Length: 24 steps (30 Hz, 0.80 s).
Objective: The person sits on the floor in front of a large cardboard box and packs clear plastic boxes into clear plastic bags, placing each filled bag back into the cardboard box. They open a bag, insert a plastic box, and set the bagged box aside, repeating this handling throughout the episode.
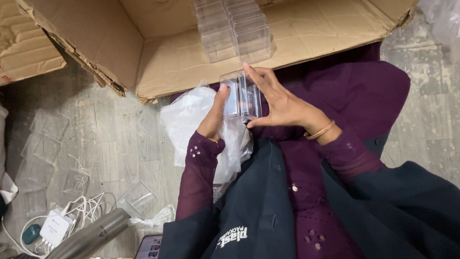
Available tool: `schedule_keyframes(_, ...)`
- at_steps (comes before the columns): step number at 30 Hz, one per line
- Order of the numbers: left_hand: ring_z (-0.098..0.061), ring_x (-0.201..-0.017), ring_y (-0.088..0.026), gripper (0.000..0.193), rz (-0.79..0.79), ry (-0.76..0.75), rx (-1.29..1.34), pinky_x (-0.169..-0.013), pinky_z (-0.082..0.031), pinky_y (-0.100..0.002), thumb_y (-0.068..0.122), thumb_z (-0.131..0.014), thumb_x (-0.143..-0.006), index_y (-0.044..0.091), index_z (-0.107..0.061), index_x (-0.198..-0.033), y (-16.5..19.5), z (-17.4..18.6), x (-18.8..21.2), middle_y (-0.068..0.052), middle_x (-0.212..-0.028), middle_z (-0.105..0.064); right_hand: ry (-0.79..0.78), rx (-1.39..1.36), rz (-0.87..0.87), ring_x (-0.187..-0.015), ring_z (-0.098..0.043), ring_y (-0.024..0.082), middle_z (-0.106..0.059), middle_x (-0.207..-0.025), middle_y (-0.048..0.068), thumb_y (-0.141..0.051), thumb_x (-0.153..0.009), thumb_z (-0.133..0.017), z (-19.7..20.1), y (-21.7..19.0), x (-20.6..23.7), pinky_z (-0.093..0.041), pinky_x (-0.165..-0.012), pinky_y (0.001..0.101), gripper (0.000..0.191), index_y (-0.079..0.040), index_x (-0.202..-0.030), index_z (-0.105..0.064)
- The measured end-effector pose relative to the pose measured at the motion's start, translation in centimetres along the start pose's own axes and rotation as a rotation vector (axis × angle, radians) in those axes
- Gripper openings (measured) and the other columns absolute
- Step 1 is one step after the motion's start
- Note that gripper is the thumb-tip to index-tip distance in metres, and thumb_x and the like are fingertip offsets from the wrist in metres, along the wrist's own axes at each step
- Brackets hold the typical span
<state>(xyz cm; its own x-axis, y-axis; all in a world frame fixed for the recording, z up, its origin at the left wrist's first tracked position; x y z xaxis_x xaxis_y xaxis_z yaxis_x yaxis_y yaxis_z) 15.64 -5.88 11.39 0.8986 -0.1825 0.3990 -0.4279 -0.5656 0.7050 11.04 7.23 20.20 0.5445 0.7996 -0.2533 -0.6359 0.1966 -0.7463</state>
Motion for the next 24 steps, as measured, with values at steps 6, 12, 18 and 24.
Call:
schedule_keyframes(6,-0.070,-0.092,-0.024,0.083,0.028,-0.050,-0.076,-0.082,-0.058,-0.039,0.066,-0.046,-0.096,0.008,-0.040,-0.155,0.0,-0.5,-0.2,-0.014,-0.108,-0.068,-0.007,0.033,-0.028,-0.141,-0.042,0.038,-0.035,-0.152,0.020,-0.041,-0.068,-0.096,-0.2,0.4,0.2,-0.040,-0.119,0.0467,0.133,-0.016,-0.166,-0.009)
schedule_keyframes(12,-0.070,-0.091,-0.027,0.087,0.092,0.005,-0.098,-0.081,-0.058,-0.041,0.066,-0.046,-0.095,0.005,-0.036,-0.156,0.3,0.2,-0.1,-0.017,-0.107,-0.068,-0.010,-0.070,-0.035,-0.142,-0.043,0.037,-0.036,-0.150,0.020,-0.039,-0.071,-0.096,-0.4,0.4,-0.1,-0.044,-0.119,0.0451,0.131,-0.016,-0.166,-0.010)
schedule_keyframes(18,-0.063,-0.122,-0.021,0.084,-0.032,-0.050,-0.223,-0.110,-0.045,-0.036,0.063,-0.050,-0.098,0.000,-0.046,-0.153,2.1,1.0,-1.5,-0.011,-0.134,-0.066,0.059,-0.018,0.079,-0.148,-0.039,0.037,-0.031,-0.163,0.021,-0.033,-0.076,-0.094,0.2,0.2,-0.5,-0.040,-0.123,0.0480,0.126,-0.016,-0.167,-0.009)
schedule_keyframes(24,-0.054,-0.125,-0.013,0.071,-0.341,0.241,-0.466,-0.109,-0.039,-0.030,0.055,-0.052,-0.099,0.003,-0.053,-0.148,7.7,5.1,-1.3,-0.008,-0.129,-0.068,0.426,0.177,-0.163,-0.142,-0.044,0.041,-0.033,-0.155,0.023,-0.033,-0.084,-0.096,0.5,6.2,-1.2,-0.045,-0.119,0.0479,0.119,-0.014,-0.167,-0.013)
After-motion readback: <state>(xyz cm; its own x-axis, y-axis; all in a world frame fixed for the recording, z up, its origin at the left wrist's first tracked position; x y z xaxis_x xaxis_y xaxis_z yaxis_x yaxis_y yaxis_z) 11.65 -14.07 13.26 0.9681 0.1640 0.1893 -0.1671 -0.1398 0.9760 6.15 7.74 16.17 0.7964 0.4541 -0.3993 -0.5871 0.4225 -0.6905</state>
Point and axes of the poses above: each hand's wrist, its own x-axis away from the middle knuckle, its own z-axis out of the back of the hand, y = z × x, the point moved 8 cm from there along -x, towards the middle knuckle
